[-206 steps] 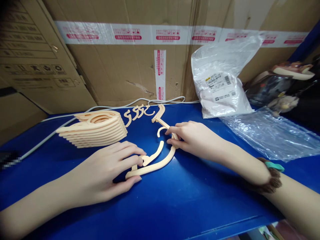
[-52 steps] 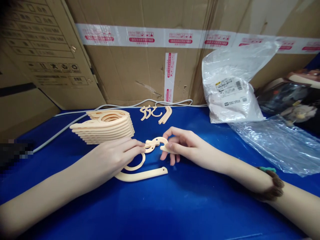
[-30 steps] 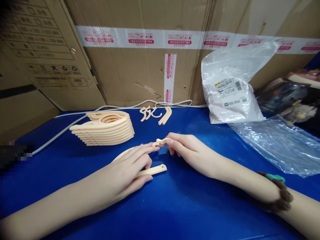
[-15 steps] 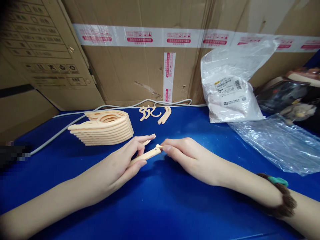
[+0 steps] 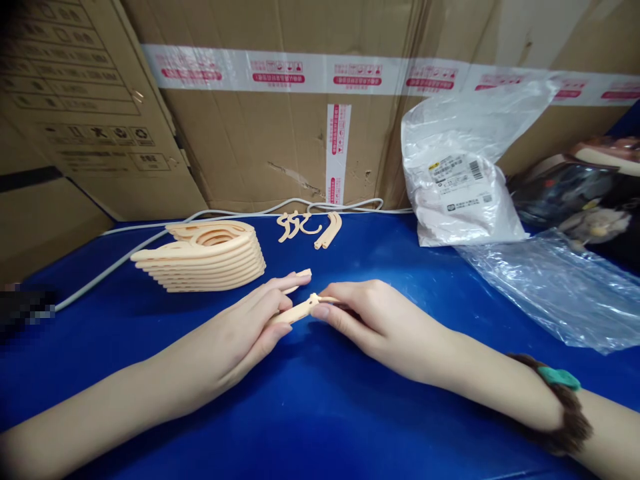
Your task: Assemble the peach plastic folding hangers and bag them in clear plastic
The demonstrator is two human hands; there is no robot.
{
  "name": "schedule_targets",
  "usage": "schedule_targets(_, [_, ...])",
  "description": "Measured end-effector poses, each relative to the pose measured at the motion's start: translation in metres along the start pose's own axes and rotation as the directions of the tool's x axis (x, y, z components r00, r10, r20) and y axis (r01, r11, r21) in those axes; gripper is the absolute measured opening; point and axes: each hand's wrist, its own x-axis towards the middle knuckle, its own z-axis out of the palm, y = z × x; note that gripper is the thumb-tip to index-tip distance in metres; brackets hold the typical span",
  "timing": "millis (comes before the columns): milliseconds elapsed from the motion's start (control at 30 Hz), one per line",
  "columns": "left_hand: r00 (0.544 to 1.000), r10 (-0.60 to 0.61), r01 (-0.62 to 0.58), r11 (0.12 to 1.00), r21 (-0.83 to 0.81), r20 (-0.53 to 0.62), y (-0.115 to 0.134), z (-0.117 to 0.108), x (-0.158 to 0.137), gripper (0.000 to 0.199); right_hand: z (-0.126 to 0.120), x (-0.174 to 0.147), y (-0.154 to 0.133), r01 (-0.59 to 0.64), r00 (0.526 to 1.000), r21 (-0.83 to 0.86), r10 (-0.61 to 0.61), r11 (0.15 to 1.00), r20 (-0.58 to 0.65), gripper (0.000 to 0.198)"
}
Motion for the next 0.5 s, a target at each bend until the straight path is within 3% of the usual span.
schedule_targets(133, [1.0,-0.007,0.007,1.0,-0.007,0.004,-0.0008,-0.0012,0.0,0.018,0.0008,0.0001,-0.0003,-0.009,1.0,0.017,0.009,1.0,0.002,0.03])
schedule_targets(500, [1.0,0.012,-0.013,0.999,0.039,0.023,0.0014,-0.0059,-0.0016,0.025,-0.0001,-0.0018,0.0,0.098,0.994,-0.085,-0.103,0.992,-0.046,0.03])
